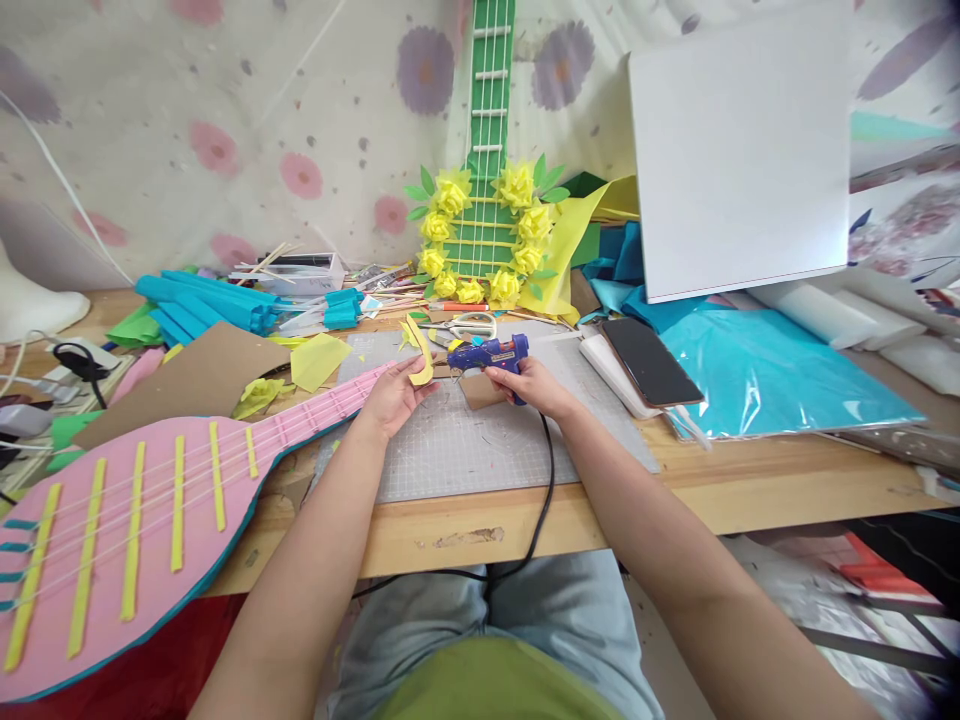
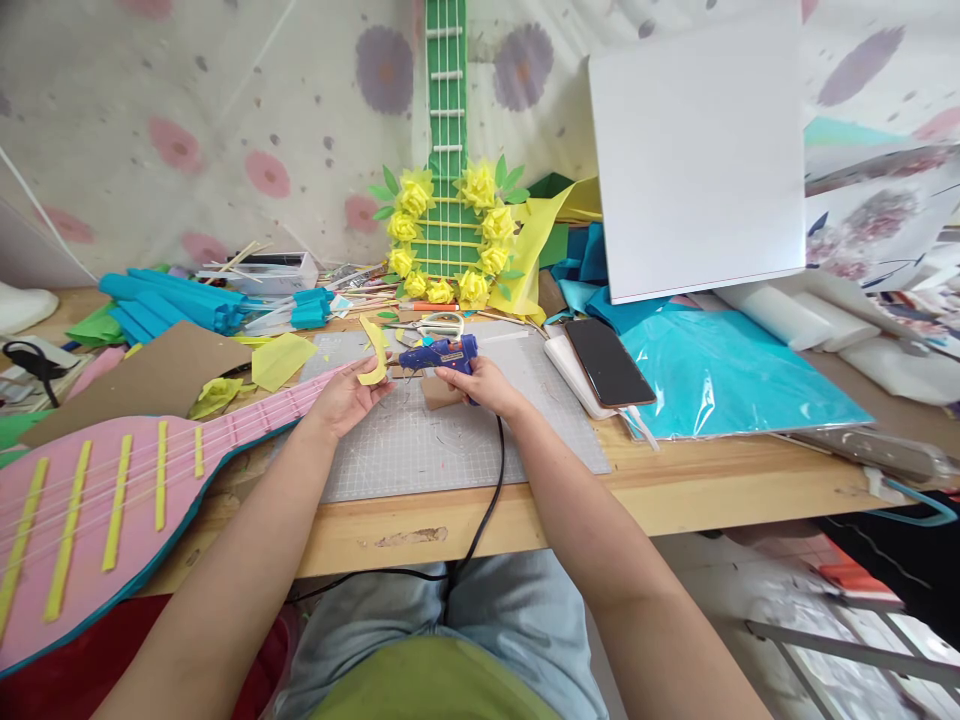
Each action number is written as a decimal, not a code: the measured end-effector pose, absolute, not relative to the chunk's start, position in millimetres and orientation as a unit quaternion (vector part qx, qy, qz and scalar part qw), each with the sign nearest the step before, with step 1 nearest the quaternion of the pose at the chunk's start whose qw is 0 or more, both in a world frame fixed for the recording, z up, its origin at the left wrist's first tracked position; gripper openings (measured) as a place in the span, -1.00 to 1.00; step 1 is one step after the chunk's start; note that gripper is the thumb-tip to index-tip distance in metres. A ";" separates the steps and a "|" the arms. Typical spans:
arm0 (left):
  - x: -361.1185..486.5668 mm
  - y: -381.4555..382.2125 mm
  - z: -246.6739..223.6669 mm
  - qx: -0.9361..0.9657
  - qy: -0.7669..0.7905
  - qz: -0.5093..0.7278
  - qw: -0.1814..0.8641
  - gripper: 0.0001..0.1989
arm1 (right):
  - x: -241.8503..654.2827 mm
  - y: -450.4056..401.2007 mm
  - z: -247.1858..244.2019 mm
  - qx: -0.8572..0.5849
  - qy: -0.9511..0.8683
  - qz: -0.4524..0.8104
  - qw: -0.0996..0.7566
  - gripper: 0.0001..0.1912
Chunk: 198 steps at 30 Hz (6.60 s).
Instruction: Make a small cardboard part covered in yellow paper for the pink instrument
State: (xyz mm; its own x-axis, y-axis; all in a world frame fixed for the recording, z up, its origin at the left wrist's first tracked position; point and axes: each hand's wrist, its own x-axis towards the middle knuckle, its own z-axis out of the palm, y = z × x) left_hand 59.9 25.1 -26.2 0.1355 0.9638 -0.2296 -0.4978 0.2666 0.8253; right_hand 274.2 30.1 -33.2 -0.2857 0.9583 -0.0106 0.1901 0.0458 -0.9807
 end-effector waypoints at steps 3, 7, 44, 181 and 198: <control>59.8 24.9 -25.9 0.292 0.393 0.527 0.695 -0.87 | 274.1 28.9 -30.8 -0.462 -0.619 0.516 0.371 -0.51; 59.5 24.6 -25.6 0.294 0.394 0.526 0.694 -0.88 | 274.7 28.4 -30.8 -0.458 -0.622 0.520 0.364 -0.51; 56.0 25.9 -24.7 0.252 0.381 0.555 0.696 -0.86 | 326.1 74.0 -51.4 -0.783 -0.513 0.144 0.319 -0.40; 6.5 26.4 6.7 0.210 0.397 0.715 0.536 -0.88 | 250.4 41.9 -44.7 -0.537 -0.523 0.506 0.426 -0.89; -5.7 32.3 -3.6 0.164 0.416 0.738 0.506 -0.90 | 157.5 87.0 -32.7 -0.589 -0.620 0.458 0.243 -0.65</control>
